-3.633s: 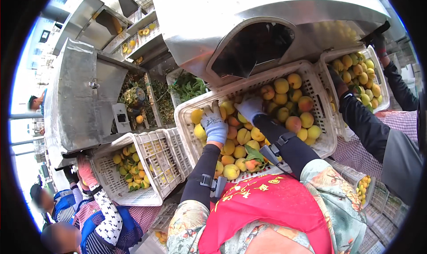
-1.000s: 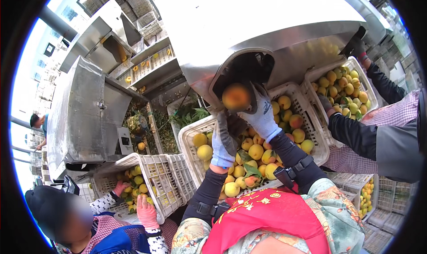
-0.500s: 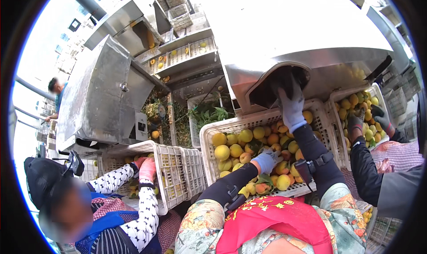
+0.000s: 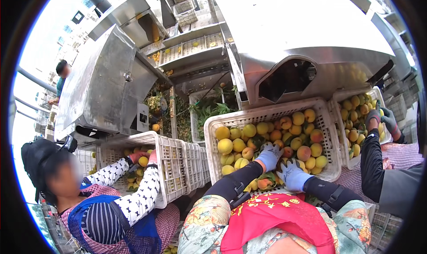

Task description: Sorting fruit and placing them into a sorting machine for processing.

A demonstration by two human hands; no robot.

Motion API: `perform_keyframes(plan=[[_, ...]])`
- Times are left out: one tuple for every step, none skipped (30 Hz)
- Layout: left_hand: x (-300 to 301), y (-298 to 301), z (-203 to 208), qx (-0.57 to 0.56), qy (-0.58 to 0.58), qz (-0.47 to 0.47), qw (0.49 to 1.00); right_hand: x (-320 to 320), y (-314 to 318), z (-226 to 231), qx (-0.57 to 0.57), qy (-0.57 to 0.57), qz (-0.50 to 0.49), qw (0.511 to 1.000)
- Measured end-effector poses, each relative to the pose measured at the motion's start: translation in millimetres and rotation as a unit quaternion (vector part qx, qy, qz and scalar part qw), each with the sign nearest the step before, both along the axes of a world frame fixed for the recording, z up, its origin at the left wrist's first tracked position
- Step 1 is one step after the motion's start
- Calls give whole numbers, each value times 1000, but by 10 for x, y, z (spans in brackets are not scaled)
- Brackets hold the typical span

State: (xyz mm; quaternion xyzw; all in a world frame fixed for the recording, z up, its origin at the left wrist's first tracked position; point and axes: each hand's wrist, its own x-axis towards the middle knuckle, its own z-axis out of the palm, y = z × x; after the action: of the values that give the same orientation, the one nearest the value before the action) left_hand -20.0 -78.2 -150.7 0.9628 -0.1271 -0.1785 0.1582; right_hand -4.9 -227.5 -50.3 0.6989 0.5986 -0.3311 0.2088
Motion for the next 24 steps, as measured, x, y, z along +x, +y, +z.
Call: perform_keyframes(plan=[[-6, -19, -54, 3, -22, 18, 1000, -9, 13, -15, -15, -9, 39, 999], [-5, -1, -111, -21, -9, 35, 999, 25, 11, 11, -10, 15, 65, 998], [25, 56, 41, -47, 6, 48, 998, 104, -33, 51, -7, 39, 85, 996], [20, 160, 154, -67, 18, 66, 995, 166, -53, 75, 3, 62, 112, 992], [-13, 251, 126, -147, 11, 148, 978, 194, -83, 35, 26, 53, 121, 991], [-84, 340, 44, -227, 5, 231, 946, 203, -119, -53, 47, 48, 132, 989], [-114, 391, 59, -309, 0, 305, 901, 219, -188, -149, 63, 41, 137, 988], [-135, 468, 85, -502, 106, 373, 773, 225, -238, -270, 80, -2, 179, 981], [-185, 591, 171, -656, 206, 422, 591, 265, -206, -251, 83, 36, 121, 988], [-272, 697, 215, -713, 204, 415, 526, 375, -116, -167, 85, 74, 64, 992], [-359, 783, 250, -766, 203, 405, 457, 497, -36, -63, 85, 113, 3, 990], [-378, 877, 261, -794, 222, 381, 418, 629, 34, 126, 161, 175, -134, 962], [-434, 928, 256, -819, 241, 362, 375, 757, 119, 264, 231, 235, -266, 906], [-444, 894, 234, -735, 87, 241, 628, 820, 112, 252, 353, 283, -370, 812], [-483, 878, 218, -570, -126, 178, 792, 877, 191, 316, 369, 392, -464, 703], [-447, 912, 352, -564, -78, 168, 805, 894, 287, 387, 362, 522, -509, 580], [-409, 911, 562, -557, -32, 158, 815, 881, 396, 526, 316, 522, -547, 573], [-381, 882, 704, -546, -77, 150, 821, 893, 462, 512, 330, 548, -518, 568], [-329, 857, 845, -530, -130, 134, 827, 916, 525, 505, 424, 505, -415, 627], [-351, 845, 534, -494, -237, 93, 831, 911, 527, 546, 419, 512, -416, 624], [-328, 852, 536, -500, -231, 101, 829, 912, 559, 577, 414, 524, -410, 622], [-297, 855, 533, -506, -225, 110, 826, 905, 560, 637, 425, 484, -408, 647], [-270, 854, 529, -512, -219, 119, 822, 890, 550, 724, 435, 442, -406, 671], [-237, 862, 542, -605, -99, 171, 771, 873, 557, 777, 446, 398, -403, 693]])
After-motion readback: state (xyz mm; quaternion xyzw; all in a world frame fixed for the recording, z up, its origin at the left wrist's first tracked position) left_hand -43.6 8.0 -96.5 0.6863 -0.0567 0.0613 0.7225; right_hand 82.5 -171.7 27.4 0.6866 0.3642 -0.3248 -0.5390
